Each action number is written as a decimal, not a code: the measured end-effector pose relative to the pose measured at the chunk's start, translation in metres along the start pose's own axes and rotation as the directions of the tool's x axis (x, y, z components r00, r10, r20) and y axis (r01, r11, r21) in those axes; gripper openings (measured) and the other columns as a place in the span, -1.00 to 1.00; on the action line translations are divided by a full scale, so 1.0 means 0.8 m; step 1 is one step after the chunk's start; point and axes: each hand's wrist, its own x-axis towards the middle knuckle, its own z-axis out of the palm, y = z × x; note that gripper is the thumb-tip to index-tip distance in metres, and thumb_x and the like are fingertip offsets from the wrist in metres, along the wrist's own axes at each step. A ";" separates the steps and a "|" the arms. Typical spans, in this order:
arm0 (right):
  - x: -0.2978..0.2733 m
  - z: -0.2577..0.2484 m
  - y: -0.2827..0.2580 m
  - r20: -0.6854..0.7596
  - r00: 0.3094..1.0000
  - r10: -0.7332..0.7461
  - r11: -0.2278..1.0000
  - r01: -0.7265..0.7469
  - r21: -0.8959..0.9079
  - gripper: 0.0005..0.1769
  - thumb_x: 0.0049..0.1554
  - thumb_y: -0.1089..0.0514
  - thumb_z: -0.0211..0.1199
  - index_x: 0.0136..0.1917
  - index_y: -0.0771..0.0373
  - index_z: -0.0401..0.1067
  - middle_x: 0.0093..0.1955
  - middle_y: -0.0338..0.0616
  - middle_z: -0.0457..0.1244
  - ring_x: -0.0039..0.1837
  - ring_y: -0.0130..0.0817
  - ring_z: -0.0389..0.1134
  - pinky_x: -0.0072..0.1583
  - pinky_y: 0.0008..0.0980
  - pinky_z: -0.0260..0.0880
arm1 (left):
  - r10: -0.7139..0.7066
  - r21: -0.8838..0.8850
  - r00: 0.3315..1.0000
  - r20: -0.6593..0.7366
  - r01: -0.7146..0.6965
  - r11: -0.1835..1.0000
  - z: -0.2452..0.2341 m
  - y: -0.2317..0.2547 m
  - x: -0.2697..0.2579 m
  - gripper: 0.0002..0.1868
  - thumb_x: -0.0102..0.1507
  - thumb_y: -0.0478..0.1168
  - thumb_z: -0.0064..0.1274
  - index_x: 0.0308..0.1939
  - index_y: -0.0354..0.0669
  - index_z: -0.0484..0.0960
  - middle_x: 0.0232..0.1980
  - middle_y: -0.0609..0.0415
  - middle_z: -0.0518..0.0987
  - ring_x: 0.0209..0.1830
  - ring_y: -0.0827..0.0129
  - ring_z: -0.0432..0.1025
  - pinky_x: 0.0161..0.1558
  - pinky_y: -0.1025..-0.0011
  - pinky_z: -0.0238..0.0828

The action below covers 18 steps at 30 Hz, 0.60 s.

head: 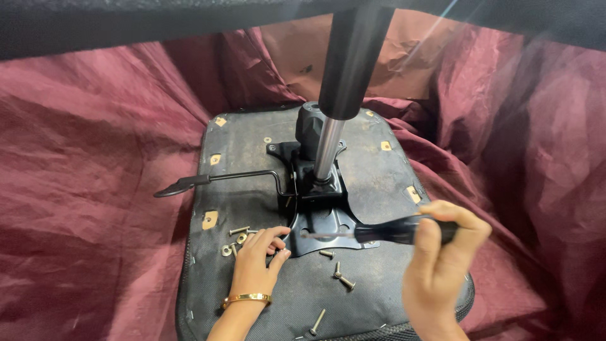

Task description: The person attaches a metal base to the underside of an office chair seat using a screwdriver. They insert screws and tighten them to secure the base to the seat.

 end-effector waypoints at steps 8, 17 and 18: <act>0.012 0.035 -0.027 0.270 0.959 -0.090 0.984 0.128 -0.127 -0.78 0.25 0.30 0.13 0.16 0.30 0.21 0.09 -0.07 0.24 0.10 -0.26 0.31 0.51 -0.18 0.07 | -0.040 -0.018 0.999 0.007 0.040 0.999 -0.001 0.005 -0.002 -0.56 0.05 -0.33 0.25 0.02 0.00 0.65 -0.31 0.21 0.61 -0.27 0.37 0.45 -0.12 0.39 0.47; 0.034 0.057 -0.052 0.412 0.911 0.004 0.992 0.050 -0.120 -0.75 0.24 0.28 0.22 0.17 0.26 0.29 0.02 -0.11 0.25 -0.01 -0.35 0.34 0.10 -0.41 0.36 | 0.007 -0.013 1.000 0.001 -0.007 1.000 0.000 0.006 -0.004 -0.73 0.09 -0.30 0.24 -0.12 -0.02 0.71 -0.27 0.19 0.58 -0.17 0.37 0.49 -0.09 0.41 0.51; 0.036 0.059 -0.057 0.437 0.899 0.022 0.995 0.024 -0.099 -0.67 0.20 0.27 0.27 0.19 0.27 0.27 0.00 -0.13 0.28 -0.02 -0.39 0.38 0.08 -0.42 0.39 | 0.013 0.012 1.000 0.002 -0.013 1.000 -0.001 0.006 -0.005 -0.75 0.10 -0.30 0.25 -0.14 -0.02 0.72 -0.27 0.18 0.57 -0.18 0.35 0.48 -0.10 0.38 0.49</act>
